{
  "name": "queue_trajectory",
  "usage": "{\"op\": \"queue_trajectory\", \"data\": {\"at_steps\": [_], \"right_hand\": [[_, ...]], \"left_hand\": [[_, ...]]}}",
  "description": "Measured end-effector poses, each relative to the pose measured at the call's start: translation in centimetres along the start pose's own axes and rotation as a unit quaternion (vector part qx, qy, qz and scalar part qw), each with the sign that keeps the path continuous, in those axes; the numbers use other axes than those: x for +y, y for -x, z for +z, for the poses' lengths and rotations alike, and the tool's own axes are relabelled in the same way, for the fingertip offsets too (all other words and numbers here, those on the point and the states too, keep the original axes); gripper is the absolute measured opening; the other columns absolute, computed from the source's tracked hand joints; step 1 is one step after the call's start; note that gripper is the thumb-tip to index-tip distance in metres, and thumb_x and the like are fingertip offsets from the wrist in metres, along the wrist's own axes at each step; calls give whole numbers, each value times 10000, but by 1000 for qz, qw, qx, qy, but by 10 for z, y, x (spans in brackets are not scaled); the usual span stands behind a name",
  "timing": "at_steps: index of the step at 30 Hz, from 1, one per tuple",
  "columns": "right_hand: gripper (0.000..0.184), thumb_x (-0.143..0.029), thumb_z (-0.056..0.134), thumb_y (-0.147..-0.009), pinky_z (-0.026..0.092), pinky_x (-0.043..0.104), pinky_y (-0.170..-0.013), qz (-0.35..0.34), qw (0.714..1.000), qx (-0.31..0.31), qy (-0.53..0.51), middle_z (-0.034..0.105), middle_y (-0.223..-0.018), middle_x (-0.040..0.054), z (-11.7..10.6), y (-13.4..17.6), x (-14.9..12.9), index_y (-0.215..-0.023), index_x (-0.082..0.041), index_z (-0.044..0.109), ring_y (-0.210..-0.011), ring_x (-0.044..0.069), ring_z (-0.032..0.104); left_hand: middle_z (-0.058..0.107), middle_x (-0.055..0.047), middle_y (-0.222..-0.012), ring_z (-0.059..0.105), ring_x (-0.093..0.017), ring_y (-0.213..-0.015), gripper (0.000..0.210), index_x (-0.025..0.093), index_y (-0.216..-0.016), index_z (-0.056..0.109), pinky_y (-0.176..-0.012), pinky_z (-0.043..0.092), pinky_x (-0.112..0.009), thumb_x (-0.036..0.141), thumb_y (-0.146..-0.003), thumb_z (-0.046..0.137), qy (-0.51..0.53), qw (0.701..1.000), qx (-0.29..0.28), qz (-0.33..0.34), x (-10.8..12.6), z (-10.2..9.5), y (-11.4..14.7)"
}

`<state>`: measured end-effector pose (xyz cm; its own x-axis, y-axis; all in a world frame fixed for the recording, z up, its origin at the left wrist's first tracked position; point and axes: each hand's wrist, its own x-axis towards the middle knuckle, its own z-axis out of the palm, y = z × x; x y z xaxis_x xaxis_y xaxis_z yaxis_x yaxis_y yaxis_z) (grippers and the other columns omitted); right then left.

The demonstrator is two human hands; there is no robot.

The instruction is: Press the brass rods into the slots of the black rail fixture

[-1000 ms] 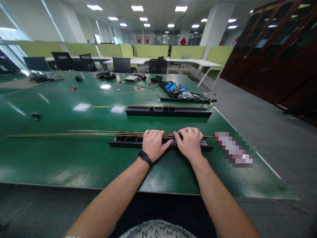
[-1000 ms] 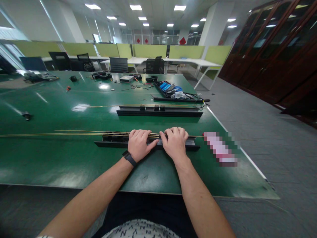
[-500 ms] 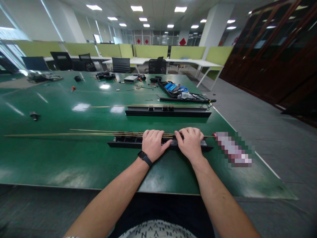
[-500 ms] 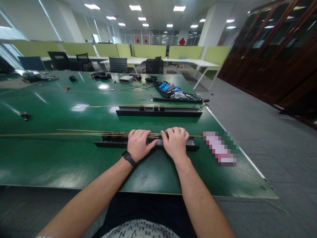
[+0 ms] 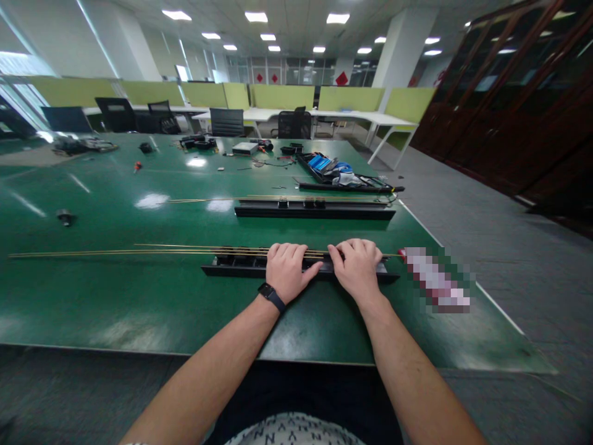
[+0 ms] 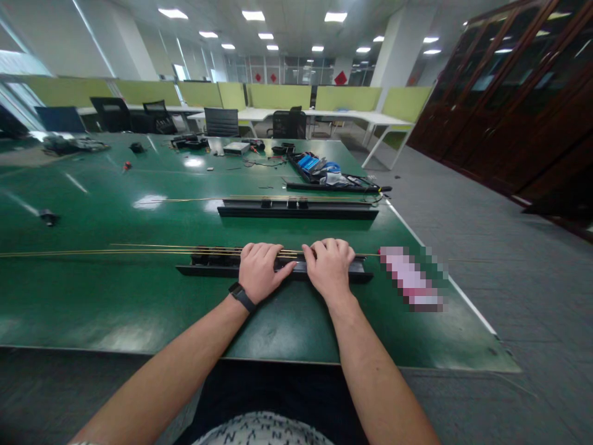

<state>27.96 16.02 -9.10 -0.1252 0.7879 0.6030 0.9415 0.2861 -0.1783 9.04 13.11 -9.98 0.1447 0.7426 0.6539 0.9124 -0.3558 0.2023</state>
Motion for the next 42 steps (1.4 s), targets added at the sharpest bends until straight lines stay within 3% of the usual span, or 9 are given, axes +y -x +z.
{"op": "queue_trajectory", "data": {"at_steps": [42], "right_hand": [[417,-495,486,-1036,252,433,-916,3,1000,1,27,685,-1077,91,2,-1,4,-865,-231,760,-1082,273,436]], "left_hand": [[760,-99,-1089,666,-271,-1057,422,214,-1127,698,-1032,382,-464,586,-951,606,1,1000,7,-3,0,1,1]]}}
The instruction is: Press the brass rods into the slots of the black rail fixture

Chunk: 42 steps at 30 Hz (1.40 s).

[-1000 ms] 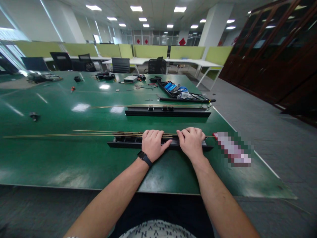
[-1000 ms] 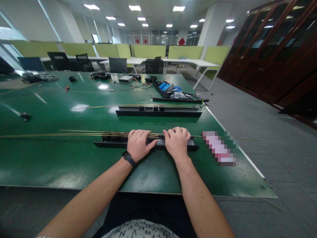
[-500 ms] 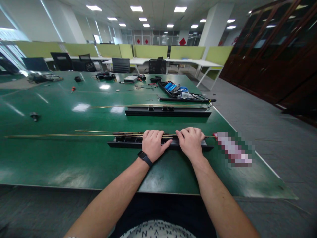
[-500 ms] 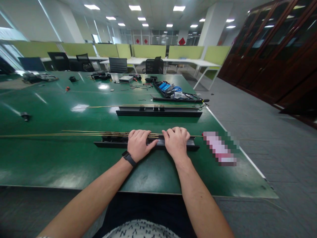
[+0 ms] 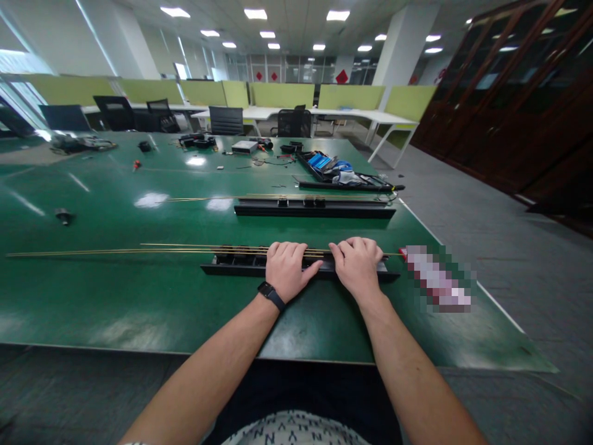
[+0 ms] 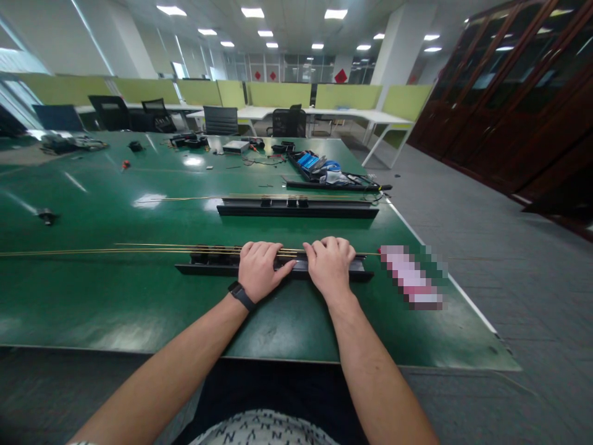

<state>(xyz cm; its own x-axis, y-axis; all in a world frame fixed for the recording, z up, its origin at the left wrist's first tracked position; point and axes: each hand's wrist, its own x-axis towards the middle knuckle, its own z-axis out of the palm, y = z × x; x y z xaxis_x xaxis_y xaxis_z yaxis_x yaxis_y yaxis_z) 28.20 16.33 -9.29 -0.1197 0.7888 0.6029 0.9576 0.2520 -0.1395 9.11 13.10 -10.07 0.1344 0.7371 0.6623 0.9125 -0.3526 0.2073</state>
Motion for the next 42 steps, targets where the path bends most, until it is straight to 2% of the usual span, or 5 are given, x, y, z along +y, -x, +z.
{"op": "queue_trajectory", "data": {"at_steps": [4,10,22,35,42], "right_hand": [[437,-494,473,-1038,255,440,-918,17,1000,5,-1,684,-1079,97,0,0,4,-843,-224,755,-1080,279,435],[405,-512,483,-1027,254,435,-930,-4,1000,1,-29,682,-1069,105,-2,1,-2,-902,-226,741,-1085,280,445],[432,-500,482,-1034,242,436,-913,14,1000,5,-7,687,-1058,96,0,0,4,-840,-224,752,-1069,276,431],[452,-499,462,-1038,244,433,-897,1,1000,16,-10,687,-1048,109,0,0,4,-834,-221,755,-1058,278,434],[428,-528,482,-1027,253,431,-919,-6,1000,-1,-26,688,-1048,95,-3,1,3,-867,-227,741,-1080,275,450]], "left_hand": [[761,-102,-1087,667,-273,-1054,425,214,-1131,698,-1031,381,-463,588,-958,593,1,1000,2,1,0,-1,0],[760,-103,-1093,668,-276,-1052,418,218,-1124,704,-1026,386,-468,585,-953,601,0,1000,-1,1,0,-1,0],[759,-106,-1080,667,-278,-1052,438,212,-1129,695,-1016,385,-462,599,-964,575,-3,1000,-7,3,0,-1,-1],[761,-105,-1089,667,-279,-1056,428,221,-1131,700,-1024,386,-468,596,-958,587,-1,1000,-2,1,0,0,0],[762,-104,-1090,664,-276,-1056,421,216,-1135,700,-1024,386,-468,583,-959,592,2,1000,-5,1,0,-1,0]]}}
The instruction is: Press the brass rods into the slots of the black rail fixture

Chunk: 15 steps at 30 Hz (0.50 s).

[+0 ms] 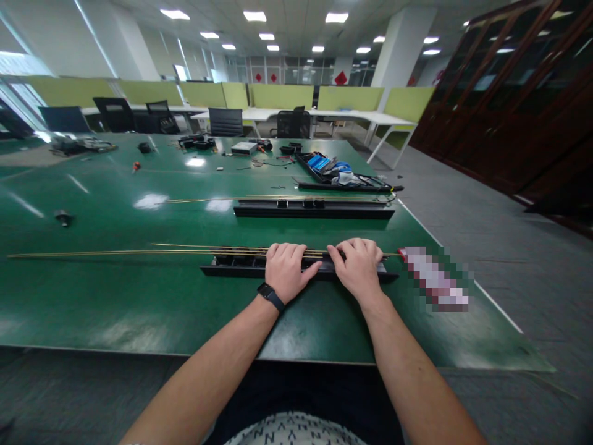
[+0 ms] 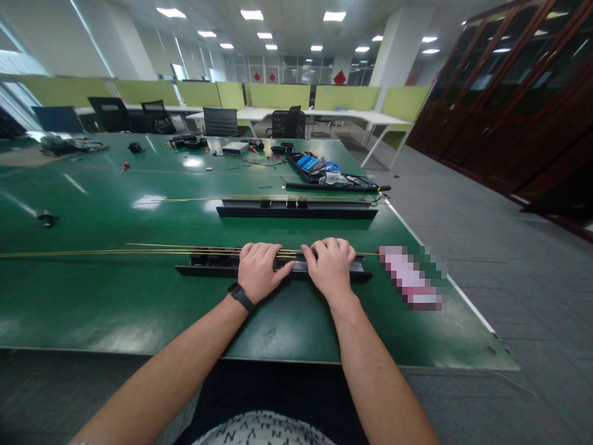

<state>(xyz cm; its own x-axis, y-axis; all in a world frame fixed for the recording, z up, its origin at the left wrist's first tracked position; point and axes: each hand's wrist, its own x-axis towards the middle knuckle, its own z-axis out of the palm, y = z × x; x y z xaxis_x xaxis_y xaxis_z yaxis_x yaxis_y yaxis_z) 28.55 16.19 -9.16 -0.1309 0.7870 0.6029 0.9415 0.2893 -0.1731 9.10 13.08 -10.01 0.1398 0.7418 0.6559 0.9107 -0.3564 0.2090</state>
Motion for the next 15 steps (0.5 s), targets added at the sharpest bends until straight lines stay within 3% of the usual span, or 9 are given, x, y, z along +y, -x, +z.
{"op": "queue_trajectory", "data": {"at_steps": [15], "right_hand": [[417,-485,469,-1028,252,445,-918,7,1000,6,15,678,-1056,110,-2,0,1,-849,-220,736,-1071,284,440]], "left_hand": [[761,-103,-1084,665,-279,-1048,419,220,-1126,703,-1022,389,-469,588,-955,595,0,1000,3,-2,0,0,0]]}}
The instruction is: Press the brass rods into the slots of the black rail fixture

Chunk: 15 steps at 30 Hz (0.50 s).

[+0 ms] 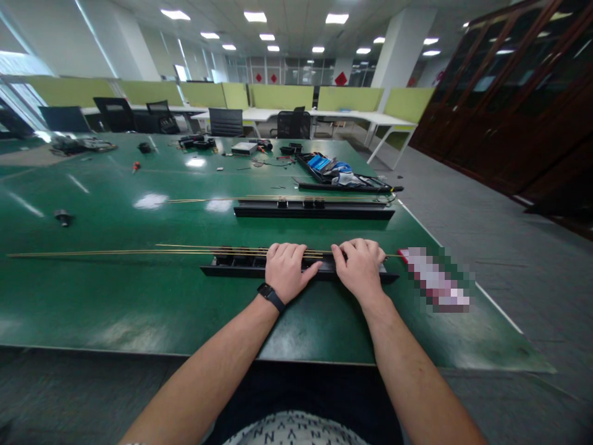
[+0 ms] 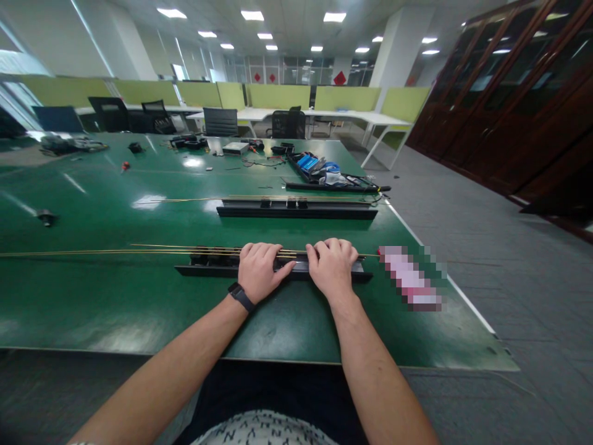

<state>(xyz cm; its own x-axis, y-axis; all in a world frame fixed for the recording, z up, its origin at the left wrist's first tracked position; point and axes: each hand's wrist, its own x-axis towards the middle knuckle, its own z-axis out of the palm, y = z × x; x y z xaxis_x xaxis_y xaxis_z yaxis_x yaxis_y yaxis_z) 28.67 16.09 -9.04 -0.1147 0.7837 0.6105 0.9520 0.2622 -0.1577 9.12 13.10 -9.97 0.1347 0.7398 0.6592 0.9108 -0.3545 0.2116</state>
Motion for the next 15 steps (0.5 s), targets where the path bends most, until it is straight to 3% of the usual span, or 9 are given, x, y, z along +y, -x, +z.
{"op": "queue_trajectory", "data": {"at_steps": [15], "right_hand": [[447,-488,447,-1040,257,455,-931,7,1000,-10,13,686,-1078,112,-1,0,2,-853,-218,751,-1084,287,441]], "left_hand": [[759,-108,-1099,668,-279,-1060,433,214,-1137,698,-1024,383,-467,593,-964,581,-2,1000,-2,0,-1,0,1]]}}
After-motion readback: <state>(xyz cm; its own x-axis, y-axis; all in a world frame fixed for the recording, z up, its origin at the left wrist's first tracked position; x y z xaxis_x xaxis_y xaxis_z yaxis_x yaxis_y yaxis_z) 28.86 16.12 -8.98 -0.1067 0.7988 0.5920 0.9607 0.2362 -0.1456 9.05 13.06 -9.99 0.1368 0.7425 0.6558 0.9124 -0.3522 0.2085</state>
